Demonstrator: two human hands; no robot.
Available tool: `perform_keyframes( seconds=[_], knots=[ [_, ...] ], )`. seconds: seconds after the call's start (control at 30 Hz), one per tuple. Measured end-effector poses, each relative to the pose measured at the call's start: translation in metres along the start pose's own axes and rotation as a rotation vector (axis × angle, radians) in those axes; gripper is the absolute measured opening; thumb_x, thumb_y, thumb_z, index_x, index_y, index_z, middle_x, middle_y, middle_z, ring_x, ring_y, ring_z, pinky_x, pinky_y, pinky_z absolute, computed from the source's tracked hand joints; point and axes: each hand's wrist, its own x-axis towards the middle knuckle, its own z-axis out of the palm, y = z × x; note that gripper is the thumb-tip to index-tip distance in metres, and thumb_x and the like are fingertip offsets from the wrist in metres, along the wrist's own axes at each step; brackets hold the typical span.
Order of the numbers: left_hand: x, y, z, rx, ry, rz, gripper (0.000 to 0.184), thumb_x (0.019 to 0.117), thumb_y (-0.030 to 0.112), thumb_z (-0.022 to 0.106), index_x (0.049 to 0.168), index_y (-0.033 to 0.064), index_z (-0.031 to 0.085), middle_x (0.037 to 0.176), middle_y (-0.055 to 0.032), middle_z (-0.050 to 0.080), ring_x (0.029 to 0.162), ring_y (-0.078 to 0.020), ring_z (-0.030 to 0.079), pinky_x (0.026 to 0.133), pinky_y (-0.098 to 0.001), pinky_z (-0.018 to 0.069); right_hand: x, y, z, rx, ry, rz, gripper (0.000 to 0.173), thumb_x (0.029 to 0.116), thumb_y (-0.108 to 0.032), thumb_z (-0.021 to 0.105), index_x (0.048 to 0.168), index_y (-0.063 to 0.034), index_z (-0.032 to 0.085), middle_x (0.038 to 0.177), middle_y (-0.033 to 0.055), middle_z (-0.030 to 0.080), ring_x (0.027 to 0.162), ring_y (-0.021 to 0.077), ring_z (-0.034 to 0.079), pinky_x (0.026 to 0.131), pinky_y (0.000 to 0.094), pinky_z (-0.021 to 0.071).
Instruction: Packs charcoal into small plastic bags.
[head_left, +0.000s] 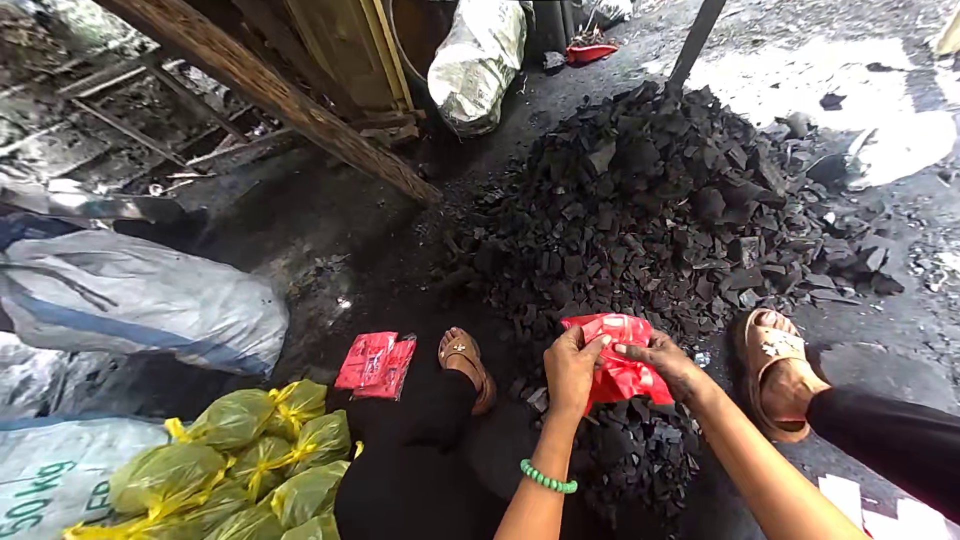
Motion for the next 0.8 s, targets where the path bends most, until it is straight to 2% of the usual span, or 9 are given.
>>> perform_keyframes(
  seconds=[0.1,0.17,0.23,0.37,0.43,0.47,0.6,0.7,0.8],
  knots=[
    [0.004,0.012,-0.013,-0.056,0.053,0.028,0.024,0.0967,0.025,0.072,0.102,0.0022,0.067,0.079,-0.0092,0.065,0.059,-0.016,0.058,0.056,-0.0341,0.0523,0.003,-0.013,-0.01,0.071,0.138,-0.054,0.017,0.098,0.005,0.056,0.11,-0.005,0.063,0.082,0.0016,0.074,0.069,0.0078,0.071,0.065,0.026,0.0616],
    [0.008,0.02,-0.039,-0.091,0.065,0.064,0.027,0.1006,0.029,0.066,0.115,0.0057,0.068,0.087,-0.0076,0.067,0.062,-0.0138,0.057,0.056,-0.0326,0.051,0.01,-0.02,-0.037,0.052,0.289,-0.105,0.018,0.0987,0.0,0.059,0.116,-0.0051,0.061,0.085,0.0021,0.073,0.069,0.0079,0.07,0.064,0.0273,0.0612],
    [0.012,0.034,-0.079,-0.122,0.151,0.084,0.023,0.1017,0.025,0.064,0.113,0.0056,0.065,0.087,-0.0037,0.065,0.063,-0.01,0.056,0.059,-0.0298,0.0511,0.012,-0.032,-0.078,0.02,0.55,-0.177,0.031,0.0979,-0.008,0.064,0.128,-0.0061,0.057,0.095,0.0029,0.069,0.076,0.0083,0.066,0.068,0.0306,0.0587],
    [0.019,0.044,-0.172,-0.173,0.349,0.12,0.008,0.1007,0.018,0.064,0.104,0.0112,0.062,0.077,0.0081,0.062,0.057,-0.0005,0.055,0.055,-0.0203,0.052,0.013,-0.07,-0.193,-0.058,1.129,-0.482,0.057,0.0918,0.0,0.065,0.145,-0.0011,0.044,0.132,0.0123,0.059,0.114,0.0139,0.062,0.096,0.0341,0.0551],
    [0.023,0.034,-0.194,-0.213,0.387,0.11,0.002,0.1002,0.015,0.064,0.1,0.0151,0.062,0.072,0.0102,0.063,0.053,0.0011,0.055,0.051,-0.0178,0.0515,-0.001,-0.092,-0.237,-0.491,1.363,-0.416,0.055,0.0952,-0.01,0.06,0.147,0.0037,0.048,0.152,0.0262,0.046,0.143,0.0323,0.045,0.117,0.0447,0.0386],
    [0.025,0.028,-0.196,-0.244,0.4,0.107,0.004,0.1007,0.014,0.063,0.098,0.0165,0.061,0.07,0.0112,0.062,0.051,0.0019,0.054,0.05,-0.0168,0.051,-0.008,-0.101,-0.248,-0.723,1.394,-0.357,0.051,0.0966,-0.013,0.057,0.144,0.0046,0.051,0.152,0.0337,0.04,0.145,0.0436,0.039,0.118,0.0528,0.0349],
    [0.028,0.024,-0.177,-0.313,0.341,0.158,0.013,0.1015,0.007,0.059,0.093,0.0159,0.061,0.068,0.011,0.063,0.05,0.0018,0.056,0.05,-0.0156,0.0517,-0.012,-0.082,-0.252,-1.152,1.043,-0.189,0.048,0.0939,-0.01,0.07,0.134,0.013,0.056,0.144,0.0468,0.039,0.135,0.0631,0.04,0.108,0.0742,0.0352],
    [0.03,0.029,-0.162,-0.222,0.239,0.178,0.011,0.1002,0.005,0.06,0.094,0.0138,0.062,0.071,0.0102,0.065,0.055,0.0014,0.059,0.054,-0.0168,0.0538,0.006,-0.043,-0.256,-1.233,0.659,0.222,0.062,0.099,-0.04,0.068,0.129,0.014,0.059,0.136,0.0407,0.053,0.128,0.0583,0.05,0.104,0.0743,0.038],
    [0.023,0.032,-0.156,-0.02,0.075,0.193,0.006,0.0987,0.003,0.062,0.103,0.0064,0.063,0.081,0.0051,0.066,0.067,-0.0011,0.063,0.065,-0.0211,0.0566,0.016,-0.043,-0.262,-1.261,0.625,0.397,0.077,0.1019,-0.061,0.051,0.123,0.0123,0.064,0.132,0.0391,0.058,0.127,0.0565,0.053,0.102,0.0747,0.0391]
  ],
)
